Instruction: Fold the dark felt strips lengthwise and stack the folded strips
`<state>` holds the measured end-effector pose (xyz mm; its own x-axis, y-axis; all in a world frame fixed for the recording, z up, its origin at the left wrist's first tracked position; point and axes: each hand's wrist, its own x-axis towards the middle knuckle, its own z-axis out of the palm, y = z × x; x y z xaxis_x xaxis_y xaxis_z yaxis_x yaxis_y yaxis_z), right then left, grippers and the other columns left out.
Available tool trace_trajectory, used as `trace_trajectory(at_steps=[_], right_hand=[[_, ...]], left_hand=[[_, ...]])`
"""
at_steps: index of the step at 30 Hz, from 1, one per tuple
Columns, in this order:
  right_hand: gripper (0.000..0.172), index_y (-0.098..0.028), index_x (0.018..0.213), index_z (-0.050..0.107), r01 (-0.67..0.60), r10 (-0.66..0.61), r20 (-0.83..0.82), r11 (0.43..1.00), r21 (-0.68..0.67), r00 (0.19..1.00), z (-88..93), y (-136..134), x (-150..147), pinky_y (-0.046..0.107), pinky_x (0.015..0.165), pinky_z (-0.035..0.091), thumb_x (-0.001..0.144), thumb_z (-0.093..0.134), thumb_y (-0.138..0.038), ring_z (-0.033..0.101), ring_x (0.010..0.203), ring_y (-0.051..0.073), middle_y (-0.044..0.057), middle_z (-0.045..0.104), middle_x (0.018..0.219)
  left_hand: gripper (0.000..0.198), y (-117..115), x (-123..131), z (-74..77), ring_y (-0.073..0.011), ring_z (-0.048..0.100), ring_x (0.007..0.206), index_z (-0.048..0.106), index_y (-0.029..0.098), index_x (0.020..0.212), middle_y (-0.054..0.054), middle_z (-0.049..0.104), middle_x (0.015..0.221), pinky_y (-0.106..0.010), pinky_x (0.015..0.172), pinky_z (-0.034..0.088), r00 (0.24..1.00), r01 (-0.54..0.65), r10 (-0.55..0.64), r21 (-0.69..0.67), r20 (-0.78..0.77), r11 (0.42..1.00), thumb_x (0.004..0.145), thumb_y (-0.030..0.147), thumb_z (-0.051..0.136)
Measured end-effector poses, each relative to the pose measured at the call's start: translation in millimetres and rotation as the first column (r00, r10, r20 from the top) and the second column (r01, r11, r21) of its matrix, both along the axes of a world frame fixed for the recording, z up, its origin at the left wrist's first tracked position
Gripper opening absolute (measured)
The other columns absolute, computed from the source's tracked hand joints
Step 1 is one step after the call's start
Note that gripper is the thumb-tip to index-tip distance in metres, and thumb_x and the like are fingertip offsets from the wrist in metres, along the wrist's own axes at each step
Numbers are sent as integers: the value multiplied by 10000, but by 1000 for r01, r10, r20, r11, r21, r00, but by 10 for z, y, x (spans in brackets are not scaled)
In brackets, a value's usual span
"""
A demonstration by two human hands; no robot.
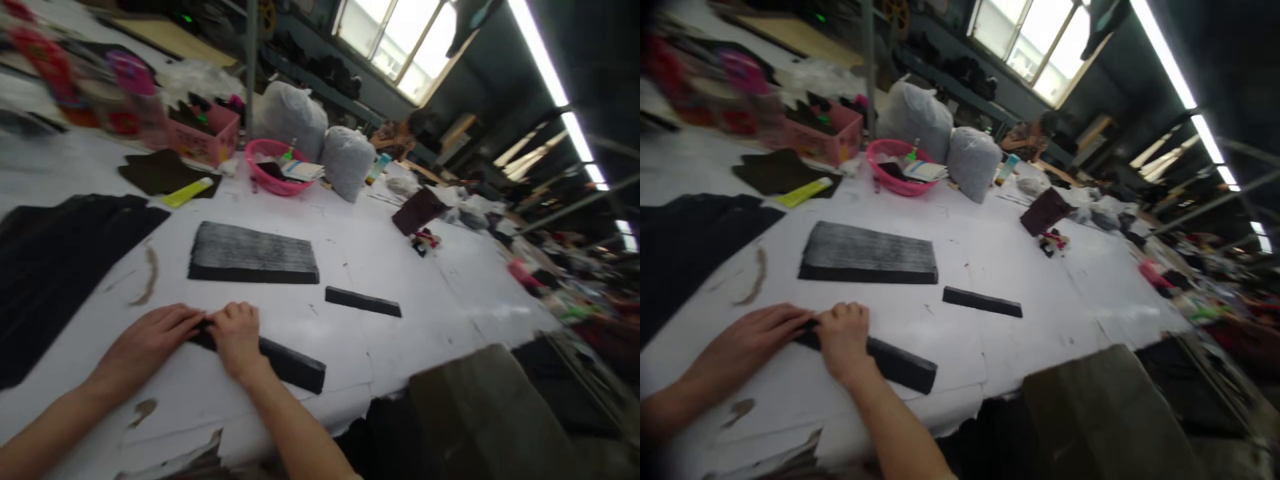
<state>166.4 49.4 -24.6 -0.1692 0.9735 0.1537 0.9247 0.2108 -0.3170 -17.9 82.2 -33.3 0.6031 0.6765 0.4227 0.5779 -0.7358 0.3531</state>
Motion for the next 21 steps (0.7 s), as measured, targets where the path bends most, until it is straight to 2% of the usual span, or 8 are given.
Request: trace_trajectory(at_steps=[4,8,12,15,19,21], right_hand=[[108,-254,980,637,-55,48,-133,997,-48,990,46,40,92,333,860,357,886,647,-305,509,938,198,12,621,943],[72,-245,962,629,-104,95,-191,994,-36,977,57,19,195,339,879,355,891,636,-253,506,936,204,10,622,932],[65,-240,956,627,-106,102,-188,994,-13,977,46,-21,212,339,884,348,893,624,-221,498,937,206,10,620,929],[54,-228,935,627,-93,93,-175,996,6,980,22,25,157,339,879,345,887,628,-205,494,923,206,12,614,908],[48,-221,920,621,-88,90,-156,996,20,984,-3,134,81,334,849,350,879,633,-199,487,906,209,16,604,893],[42,-216,915,614,-91,92,-153,996,20,984,-8,164,66,335,843,351,881,628,-197,486,901,211,18,602,889]], left_hand=[[260,-24,8,3,-237,546,1077,618,185,1162,-90,636,1091,-384,934,451,990,-38,40,22,-136,999,932,235,506],[282,-14,37,91,-205,546,1049,608,216,1180,-67,620,1036,-360,916,450,983,-59,59,6,-175,998,904,177,565],[296,-28,25,118,-208,524,1076,613,241,1180,-60,609,1057,-362,925,437,976,-42,52,49,-210,998,900,158,570],[262,47,7,98,-216,493,1133,627,228,1152,-66,601,1111,-369,968,409,977,-31,42,58,-208,998,905,168,565],[175,204,6,107,-191,528,1020,655,195,1059,-59,615,1043,-327,903,422,978,-33,24,-39,-208,999,899,193,581],[188,246,16,126,-186,526,973,651,214,1075,-47,608,993,-321,879,416,975,-23,8,-63,-222,998,900,207,584]])
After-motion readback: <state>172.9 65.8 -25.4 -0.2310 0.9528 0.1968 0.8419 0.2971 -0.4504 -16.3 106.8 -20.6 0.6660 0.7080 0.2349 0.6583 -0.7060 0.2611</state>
